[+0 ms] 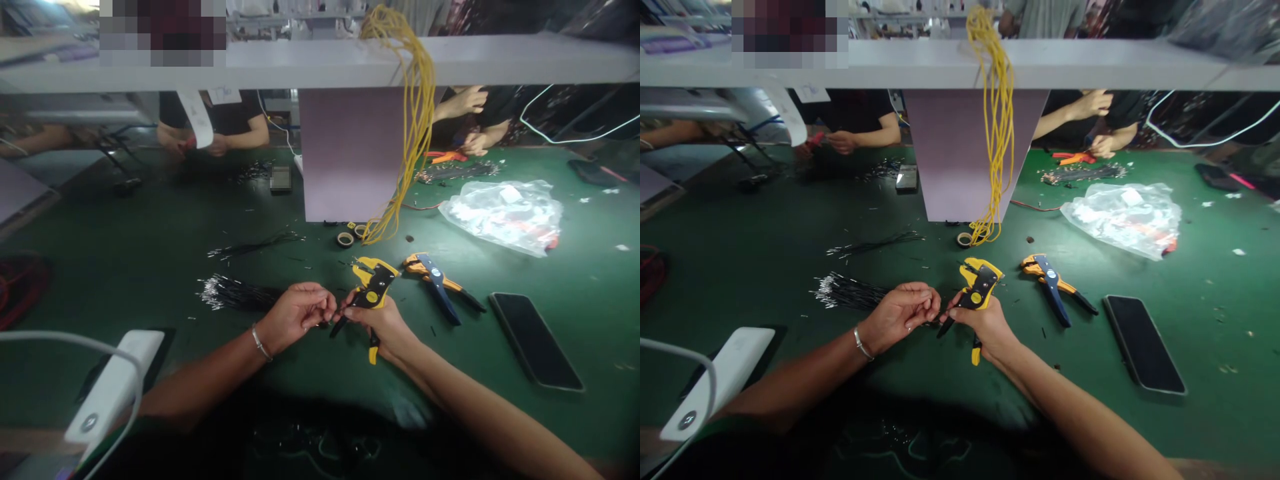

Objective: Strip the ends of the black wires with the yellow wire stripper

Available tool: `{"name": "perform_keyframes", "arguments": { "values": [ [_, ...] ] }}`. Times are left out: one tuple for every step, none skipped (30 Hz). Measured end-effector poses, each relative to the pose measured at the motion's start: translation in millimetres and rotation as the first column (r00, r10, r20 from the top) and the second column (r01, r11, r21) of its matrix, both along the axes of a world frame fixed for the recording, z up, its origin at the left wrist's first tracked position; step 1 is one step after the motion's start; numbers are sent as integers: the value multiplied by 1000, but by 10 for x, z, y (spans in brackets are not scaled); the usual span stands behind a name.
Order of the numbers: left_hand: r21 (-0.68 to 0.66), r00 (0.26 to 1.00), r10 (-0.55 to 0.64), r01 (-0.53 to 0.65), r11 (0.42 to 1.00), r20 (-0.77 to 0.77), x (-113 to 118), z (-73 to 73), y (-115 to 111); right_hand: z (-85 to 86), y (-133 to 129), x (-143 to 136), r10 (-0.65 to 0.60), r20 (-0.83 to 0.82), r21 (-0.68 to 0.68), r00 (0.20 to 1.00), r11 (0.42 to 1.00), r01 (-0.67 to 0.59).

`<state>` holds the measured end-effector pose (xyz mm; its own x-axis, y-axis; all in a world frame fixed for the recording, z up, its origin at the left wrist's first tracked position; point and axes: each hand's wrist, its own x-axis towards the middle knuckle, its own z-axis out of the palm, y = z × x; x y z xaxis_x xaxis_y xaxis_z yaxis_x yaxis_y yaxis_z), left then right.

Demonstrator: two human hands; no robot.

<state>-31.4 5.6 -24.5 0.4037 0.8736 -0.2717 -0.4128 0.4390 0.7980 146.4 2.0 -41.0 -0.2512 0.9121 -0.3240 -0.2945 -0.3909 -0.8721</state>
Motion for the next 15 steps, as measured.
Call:
{"name": "perform_keyframes", "arguments": {
  "values": [
    [16,999,-7,7,1000,-32,1,4,-1,17,10,23,-17,16,14,1000,1000,17],
    [33,998,-12,14,999,-68,2,8,-2,32,22,46,-31,24,27,999,999,30],
    [49,995,-14,19,999,-102,3,12,-2,45,33,68,-42,27,36,999,998,41],
    [61,991,-14,22,998,-133,3,16,-1,55,45,88,-52,25,42,998,998,51],
    [70,987,-7,19,997,-160,4,20,1,62,56,106,-58,19,43,998,997,58],
    [78,982,10,5,997,-187,3,24,4,66,68,122,-62,9,42,998,997,61],
    [86,975,28,-9,996,-222,3,27,8,69,79,137,-65,-2,41,998,997,65],
    [90,964,36,-13,996,-265,1,29,12,72,91,152,-67,-15,42,998,997,68],
    [89,949,31,-3,996,-312,-1,29,16,76,103,167,-68,-30,47,997,996,70],
    [83,934,25,5,997,-356,-2,27,20,81,115,183,-73,-49,56,996,996,76],
    [78,919,17,15,997,-394,-3,24,23,88,128,199,-80,-67,65,995,994,85],
    [79,905,10,26,996,-426,-2,20,25,96,139,215,-87,-78,74,993,993,93],
    [89,893,5,40,995,-451,0,15,26,105,150,230,-94,-83,82,992,992,101],
    [103,883,1,53,993,-469,3,10,25,115,160,245,-98,-85,86,992,991,105],
    [109,877,-12,73,991,-480,8,6,22,122,168,257,-98,-88,88,991,990,106]
  ]
}}
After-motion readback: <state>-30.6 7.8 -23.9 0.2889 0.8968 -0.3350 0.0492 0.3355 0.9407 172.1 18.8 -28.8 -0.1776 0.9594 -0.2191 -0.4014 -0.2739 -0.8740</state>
